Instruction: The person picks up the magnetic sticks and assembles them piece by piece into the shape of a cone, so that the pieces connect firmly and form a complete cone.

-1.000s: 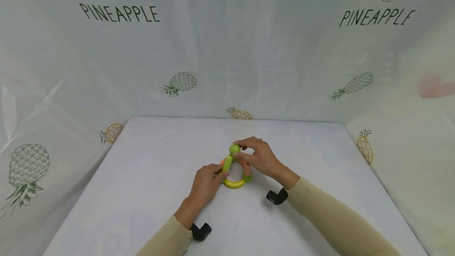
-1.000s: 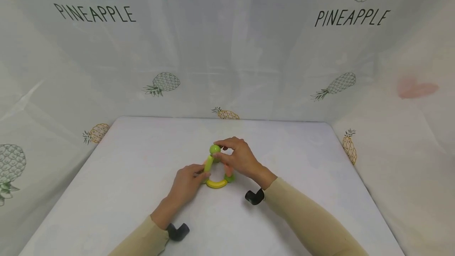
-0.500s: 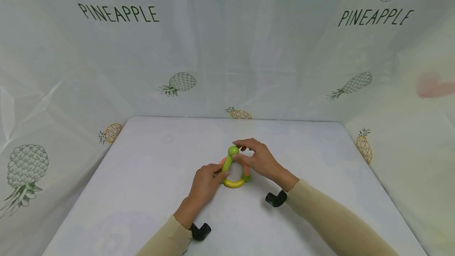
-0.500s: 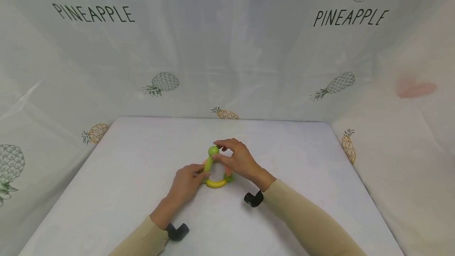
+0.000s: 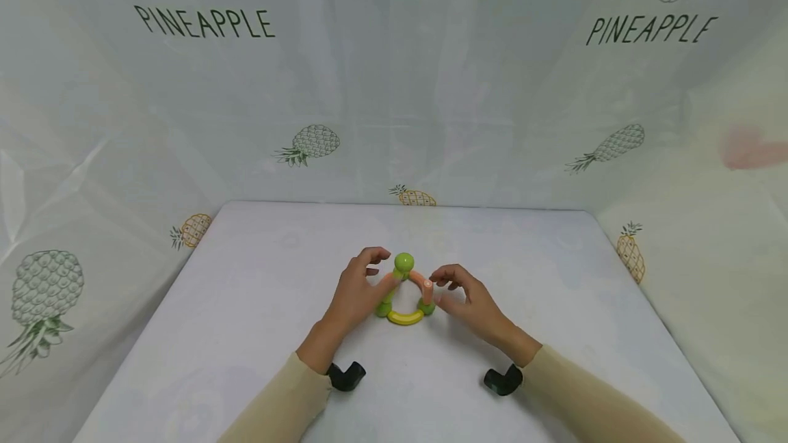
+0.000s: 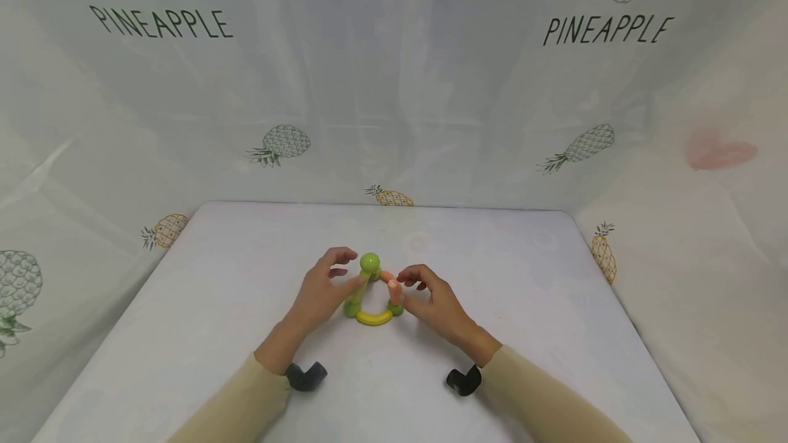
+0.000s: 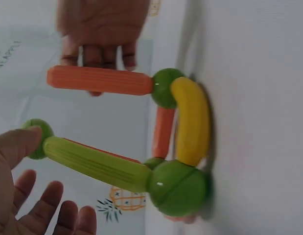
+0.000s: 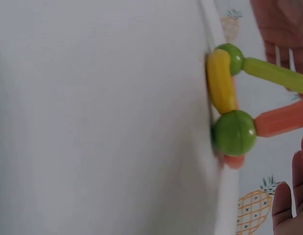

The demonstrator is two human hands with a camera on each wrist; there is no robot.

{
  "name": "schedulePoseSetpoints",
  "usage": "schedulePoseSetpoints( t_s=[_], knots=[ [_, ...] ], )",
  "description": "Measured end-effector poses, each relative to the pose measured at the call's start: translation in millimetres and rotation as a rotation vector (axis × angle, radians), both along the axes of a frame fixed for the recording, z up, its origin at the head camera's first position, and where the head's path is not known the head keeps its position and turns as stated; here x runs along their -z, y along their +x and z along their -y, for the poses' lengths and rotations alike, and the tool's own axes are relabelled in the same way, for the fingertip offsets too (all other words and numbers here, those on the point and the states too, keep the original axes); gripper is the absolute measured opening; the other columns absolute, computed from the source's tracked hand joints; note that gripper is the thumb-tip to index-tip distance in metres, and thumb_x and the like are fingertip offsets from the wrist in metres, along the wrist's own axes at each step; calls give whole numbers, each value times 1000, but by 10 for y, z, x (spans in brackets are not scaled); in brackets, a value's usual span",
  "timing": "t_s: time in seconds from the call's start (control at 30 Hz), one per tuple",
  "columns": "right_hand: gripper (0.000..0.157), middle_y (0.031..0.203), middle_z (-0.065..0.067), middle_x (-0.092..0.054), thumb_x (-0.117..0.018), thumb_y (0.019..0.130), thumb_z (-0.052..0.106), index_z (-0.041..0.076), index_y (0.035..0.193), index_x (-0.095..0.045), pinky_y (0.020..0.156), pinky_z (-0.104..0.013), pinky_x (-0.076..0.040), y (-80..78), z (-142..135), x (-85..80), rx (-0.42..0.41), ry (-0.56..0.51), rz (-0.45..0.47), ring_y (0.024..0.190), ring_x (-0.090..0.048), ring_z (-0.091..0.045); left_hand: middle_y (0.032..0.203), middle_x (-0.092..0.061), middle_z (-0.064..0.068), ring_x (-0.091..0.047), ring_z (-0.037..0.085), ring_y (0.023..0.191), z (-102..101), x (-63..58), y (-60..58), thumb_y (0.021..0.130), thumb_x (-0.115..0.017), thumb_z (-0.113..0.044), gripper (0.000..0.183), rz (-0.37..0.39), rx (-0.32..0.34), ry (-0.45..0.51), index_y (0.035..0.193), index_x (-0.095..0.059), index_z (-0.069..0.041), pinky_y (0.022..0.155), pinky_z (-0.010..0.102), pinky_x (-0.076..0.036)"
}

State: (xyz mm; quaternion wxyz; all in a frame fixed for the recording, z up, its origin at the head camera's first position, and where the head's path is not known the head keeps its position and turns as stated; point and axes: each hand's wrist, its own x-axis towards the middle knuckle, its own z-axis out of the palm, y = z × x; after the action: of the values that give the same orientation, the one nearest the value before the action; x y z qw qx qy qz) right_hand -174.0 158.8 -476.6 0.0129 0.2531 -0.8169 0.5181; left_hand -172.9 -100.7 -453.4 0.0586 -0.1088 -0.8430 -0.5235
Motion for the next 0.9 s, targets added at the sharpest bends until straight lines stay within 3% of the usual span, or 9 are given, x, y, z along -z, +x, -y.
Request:
schedulePoseSetpoints(
  t_s=[0.1, 0.23, 0.5, 0.7, 0.9],
  knots=[
    [30, 120, 3, -68, -73, 98, 12, 21, 125, -64, 97, -42, -49, 28, 28, 74, 19, 31, -18, 112, -62, -19, 140, -62, 5, -54, 38, 135, -28, -94, -48, 95, -81, -29, 48, 40, 63, 53, 137, -59, -17, 111, 53, -48],
    [25, 112, 3, -70, -78, 97, 16, 19, 119, -67, 93, -43, -52, 20, 107, 107, 49, 48, -61, 106, -65, -21, 135, -65, 0, -59, 35, 130, -75, -159, -88, 96, -80, -32, 43, 57, 109, 46, 133, -62, -21, 109, 57, -48],
    [25, 104, 2, -71, -81, 94, 10, 15, 115, -69, 85, -39, -51, -38, 200, 149, 88, 59, -169, 96, -65, -19, 119, -75, -5, -68, 29, 115, -70, -220, -136, 94, -83, -28, 38, -86, 129, -127, 129, -70, -21, 100, 54, -54],
    [24, 101, 3, -72, -82, 93, 12, 17, 114, -70, 79, -35, -50, -59, 251, 138, 114, 60, -186, 94, -64, -19, 123, -75, -10, -66, 21, 117, -44, -261, -151, 93, -83, -33, 38, -78, 132, -179, 130, -74, -25, 103, 50, -53],
    [24, 100, 3, -72, -83, 92, 14, 16, 113, -72, 79, -43, -52, -73, 304, 119, 139, 75, -164, 93, -64, -19, 130, -74, -6, -64, 21, 128, -44, -276, -150, 93, -83, -27, 38, -76, 150, -179, 130, -76, -26, 107, 51, -52]
  ],
)
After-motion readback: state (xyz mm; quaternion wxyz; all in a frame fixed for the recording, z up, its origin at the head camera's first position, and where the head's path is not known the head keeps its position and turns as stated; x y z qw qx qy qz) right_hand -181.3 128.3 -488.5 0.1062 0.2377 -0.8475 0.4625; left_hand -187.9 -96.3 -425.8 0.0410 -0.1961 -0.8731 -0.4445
